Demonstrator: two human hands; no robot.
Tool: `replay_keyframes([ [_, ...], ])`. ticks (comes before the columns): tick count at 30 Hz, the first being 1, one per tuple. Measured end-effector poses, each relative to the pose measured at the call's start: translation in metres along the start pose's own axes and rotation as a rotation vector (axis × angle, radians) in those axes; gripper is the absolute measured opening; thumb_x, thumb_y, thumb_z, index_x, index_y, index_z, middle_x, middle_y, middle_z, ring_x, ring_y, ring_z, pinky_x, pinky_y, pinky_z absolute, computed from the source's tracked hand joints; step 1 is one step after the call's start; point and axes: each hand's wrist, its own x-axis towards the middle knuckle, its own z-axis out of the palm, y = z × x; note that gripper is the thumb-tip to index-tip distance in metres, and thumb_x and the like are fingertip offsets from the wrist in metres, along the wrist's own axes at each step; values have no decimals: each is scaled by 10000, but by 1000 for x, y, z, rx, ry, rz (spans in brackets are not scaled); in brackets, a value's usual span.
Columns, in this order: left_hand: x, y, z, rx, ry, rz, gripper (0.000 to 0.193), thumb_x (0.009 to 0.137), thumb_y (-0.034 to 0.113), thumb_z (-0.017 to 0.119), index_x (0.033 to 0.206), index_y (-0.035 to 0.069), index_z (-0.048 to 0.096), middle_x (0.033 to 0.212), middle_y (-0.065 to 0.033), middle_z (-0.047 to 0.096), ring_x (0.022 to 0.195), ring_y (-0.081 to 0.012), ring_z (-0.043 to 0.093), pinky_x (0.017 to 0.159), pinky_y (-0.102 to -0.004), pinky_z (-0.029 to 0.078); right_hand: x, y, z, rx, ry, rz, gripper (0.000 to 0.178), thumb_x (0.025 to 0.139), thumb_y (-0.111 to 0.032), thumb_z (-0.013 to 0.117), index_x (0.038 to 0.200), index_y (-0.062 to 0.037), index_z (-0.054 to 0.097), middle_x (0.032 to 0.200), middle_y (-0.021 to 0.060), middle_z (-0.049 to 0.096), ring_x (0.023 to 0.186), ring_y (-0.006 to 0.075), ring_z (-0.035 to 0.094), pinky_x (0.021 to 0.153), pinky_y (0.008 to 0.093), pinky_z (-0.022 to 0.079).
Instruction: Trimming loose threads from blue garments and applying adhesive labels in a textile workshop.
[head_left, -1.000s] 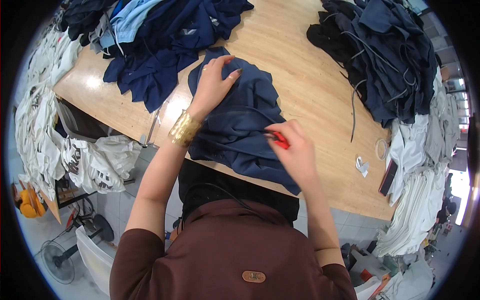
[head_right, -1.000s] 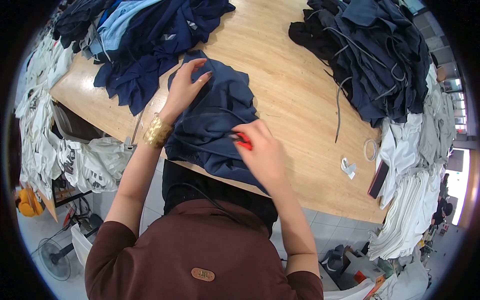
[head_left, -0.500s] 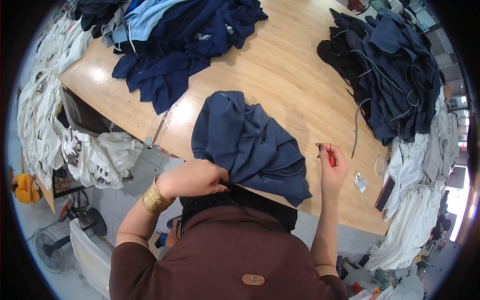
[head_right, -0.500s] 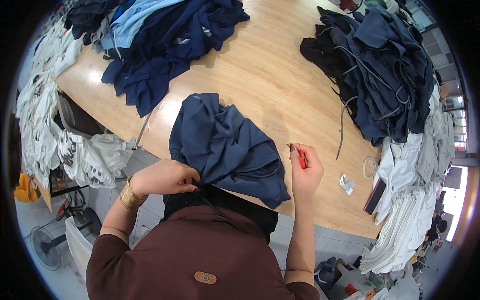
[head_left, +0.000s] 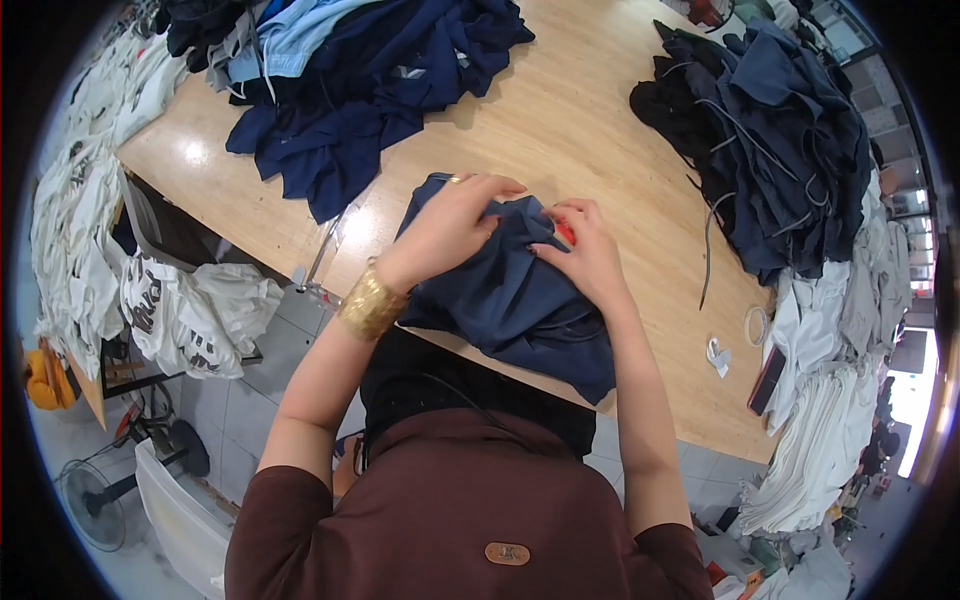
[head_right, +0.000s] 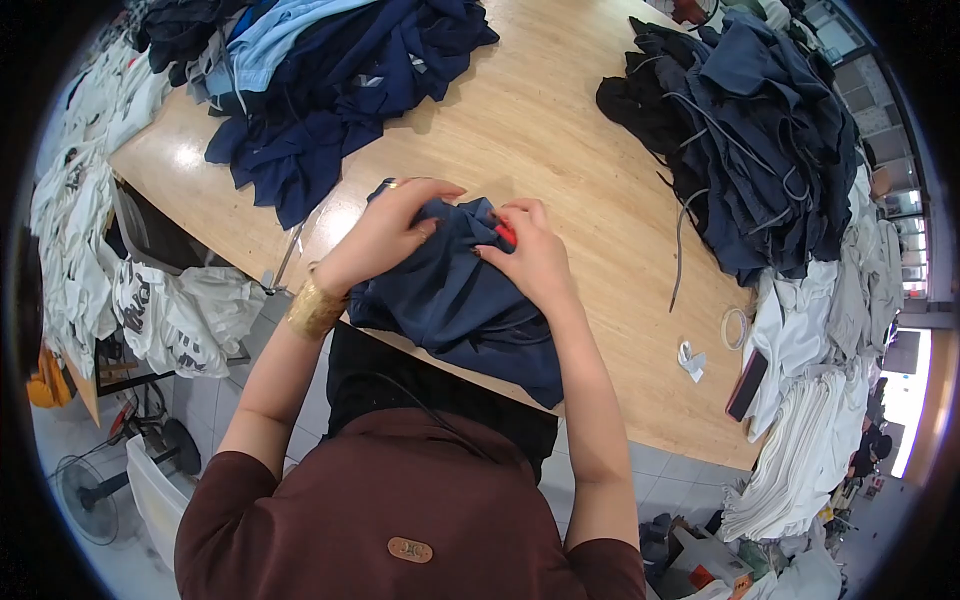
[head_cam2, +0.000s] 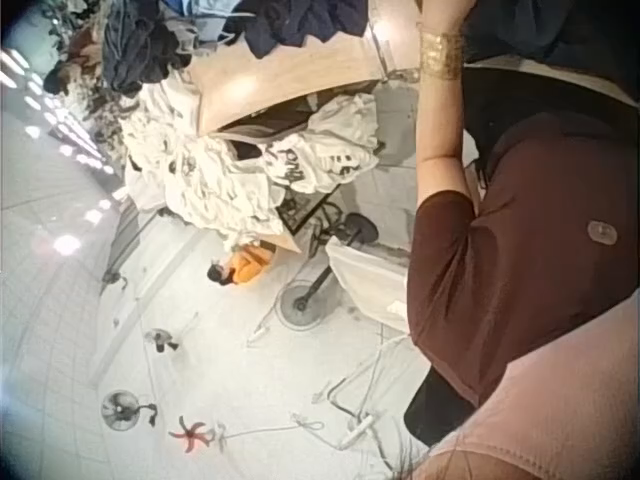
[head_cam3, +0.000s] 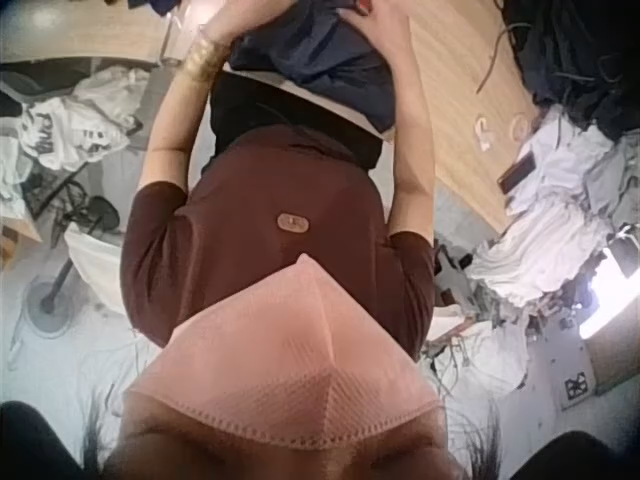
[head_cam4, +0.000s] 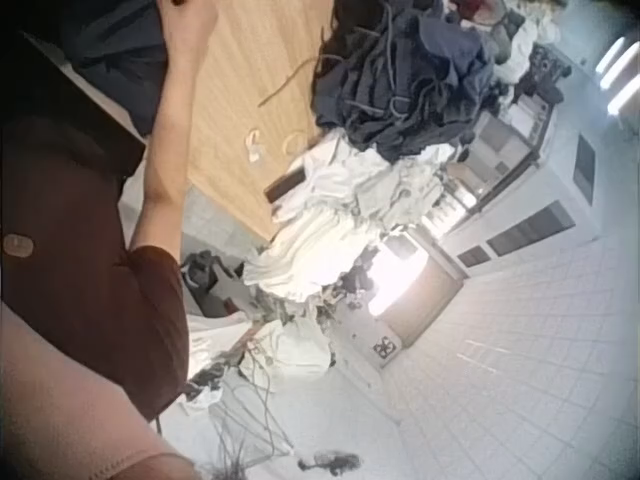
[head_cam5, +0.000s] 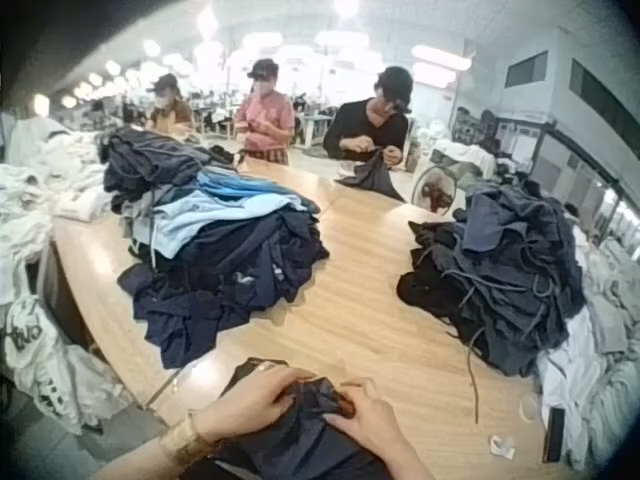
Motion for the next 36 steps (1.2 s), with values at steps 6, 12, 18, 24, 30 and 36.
replay_keyframes([
  [6, 15, -10, 3, -100, -239, 242, 229, 740, 23, 648, 966, 14, 610, 1072, -81, 588, 1050, -233, 513, 926, -321, 378, -2, -26, -25, 679, -117, 295, 141, 804, -76, 651, 909, 4, 601, 728, 7, 545, 686, 94, 536, 633, 201, 409],
  [12, 3, 32, -25, -499, -208, 269, 133, 813, 113, 682, 847, 11, 605, 842, -21, 614, 828, -91, 542, 770, -232, 414, -15, -67, -74, 1148, -20, 335, 81, 819, -54, 572, 880, -1, 563, 623, -25, 487, 442, 9, 344, 404, 174, 236],
  [18, -9, 64, -38, -661, -258, -80, 142, 877, 134, 625, 878, -5, 600, 734, 47, 555, 651, -1, 458, 646, -137, 385, -27, -80, -89, 901, -23, 277, 142, 780, -15, 611, 912, 4, 562, 807, -6, 540, 636, 30, 477, 585, 146, 374],
  [24, -16, 55, -46, -598, -202, -108, 185, 888, 163, 625, 924, -18, 624, 778, 21, 626, 705, 6, 519, 656, -133, 409, -29, -90, -93, 630, 34, 250, 122, 788, 10, 651, 892, 9, 588, 793, -15, 556, 731, 31, 495, 641, 166, 387],
  [30, -17, 50, -58, -555, -185, -199, 148, 853, 114, 646, 912, -20, 629, 774, 21, 614, 681, 0, 513, 621, -139, 408, -30, -81, -97, 576, 192, 333, 44, 829, -27, 632, 828, 7, 605, 722, -31, 565, 656, 30, 491, 613, 163, 377],
  [36, -25, 39, -70, -366, -195, -171, 126, 815, 104, 690, 892, 8, 663, 744, 35, 610, 674, -8, 526, 598, -139, 409, -33, -67, -106, 877, 369, 475, 26, 831, -24, 631, 819, -7, 615, 732, -20, 585, 651, 34, 512, 606, 176, 392],
])
